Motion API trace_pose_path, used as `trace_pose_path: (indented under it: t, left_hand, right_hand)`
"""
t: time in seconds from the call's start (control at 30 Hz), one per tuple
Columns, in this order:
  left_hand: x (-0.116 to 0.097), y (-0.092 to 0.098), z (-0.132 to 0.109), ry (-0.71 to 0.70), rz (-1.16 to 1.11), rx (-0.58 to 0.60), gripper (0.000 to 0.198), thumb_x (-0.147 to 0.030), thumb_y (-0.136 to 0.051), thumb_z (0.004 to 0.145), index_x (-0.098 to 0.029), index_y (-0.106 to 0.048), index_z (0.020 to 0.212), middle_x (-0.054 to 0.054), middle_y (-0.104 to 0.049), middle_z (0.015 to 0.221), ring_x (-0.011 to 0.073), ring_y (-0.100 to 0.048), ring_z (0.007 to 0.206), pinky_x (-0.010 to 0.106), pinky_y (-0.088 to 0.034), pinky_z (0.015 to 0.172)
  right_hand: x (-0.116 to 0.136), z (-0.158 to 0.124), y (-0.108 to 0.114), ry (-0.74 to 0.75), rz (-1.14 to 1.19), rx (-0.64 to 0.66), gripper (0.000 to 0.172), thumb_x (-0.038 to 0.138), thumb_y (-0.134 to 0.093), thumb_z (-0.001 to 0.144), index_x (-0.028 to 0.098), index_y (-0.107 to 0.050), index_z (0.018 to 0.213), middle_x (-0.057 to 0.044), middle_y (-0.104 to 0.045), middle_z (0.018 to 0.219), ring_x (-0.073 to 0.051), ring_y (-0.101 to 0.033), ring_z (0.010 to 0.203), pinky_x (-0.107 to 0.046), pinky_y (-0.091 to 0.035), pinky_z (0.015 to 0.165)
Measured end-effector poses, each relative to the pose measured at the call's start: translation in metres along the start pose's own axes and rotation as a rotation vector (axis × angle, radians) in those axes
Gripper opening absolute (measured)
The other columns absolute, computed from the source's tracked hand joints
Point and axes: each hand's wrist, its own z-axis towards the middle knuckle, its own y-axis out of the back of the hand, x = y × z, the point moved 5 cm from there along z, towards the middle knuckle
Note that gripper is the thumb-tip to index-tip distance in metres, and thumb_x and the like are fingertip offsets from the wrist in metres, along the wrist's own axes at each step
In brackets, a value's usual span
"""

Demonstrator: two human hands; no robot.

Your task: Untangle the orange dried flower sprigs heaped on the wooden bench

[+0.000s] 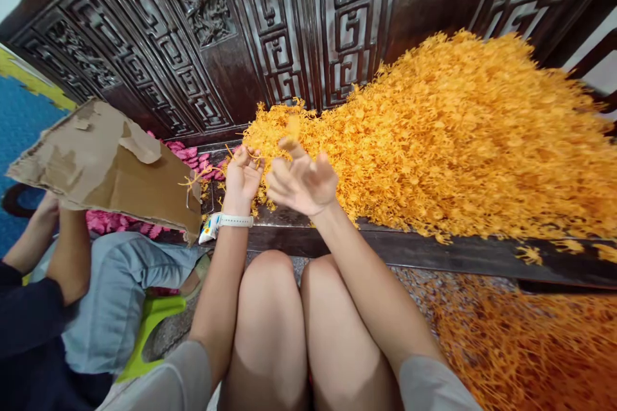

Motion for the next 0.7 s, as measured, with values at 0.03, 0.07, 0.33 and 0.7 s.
trace_pose_path:
  t: [0.03,0.07,0.33,0.7]
  left_hand:
    - [0.001,-0.004,-0.002,0.015,-0.009,0.018,0.016,-0.011,-0.058,0.103,-0.018,-0.061,0.089,-0.002,-0.069,0.080,0.0097,-0.071,0.078,0.025,-0.052,0.081]
    - [0.002,-0.007,-0.003,0.032,-0.015,0.032,0.016,-0.011,-0.059,0.102,-0.018,-0.062,0.089,-0.002,-0.070,0.079,0.0103,-0.072,0.078,0.026,-0.053,0.082]
    - [0.024,-0.039,-0.024,0.134,0.126,0.199,0.012,-0.015,-0.071,0.092,-0.019,-0.061,0.087,0.000,-0.075,0.083,0.0123,-0.073,0.075,0.026,-0.058,0.079]
    - [0.055,-0.096,-0.077,0.027,0.535,0.339,0.044,-0.011,-0.063,0.068,-0.023,-0.057,0.111,-0.005,-0.065,0.064,0.0079,-0.044,0.044,0.019,-0.039,0.051]
  right_hand:
    - [0.007,-0.001,0.014,0.068,0.014,-0.187,0.061,0.087,-0.060,0.081,0.028,-0.065,0.096,0.008,-0.034,0.053,-0.011,-0.028,0.049,-0.024,-0.029,0.047]
    - [0.013,-0.002,0.025,0.091,0.005,-0.318,0.058,0.085,-0.056,0.086,0.027,-0.064,0.094,0.008,-0.033,0.055,-0.011,-0.027,0.050,-0.024,-0.028,0.047]
    - [0.017,-0.018,0.065,-0.045,-0.451,-0.785,0.047,0.045,-0.087,0.075,0.023,-0.064,0.109,-0.001,-0.064,0.093,-0.013,-0.060,0.077,-0.025,-0.047,0.064]
    - [0.087,-0.077,0.056,0.323,-0.779,-0.976,0.038,0.052,-0.077,0.082,0.023,-0.057,0.096,0.002,-0.056,0.091,-0.012,-0.057,0.080,-0.023,-0.049,0.067]
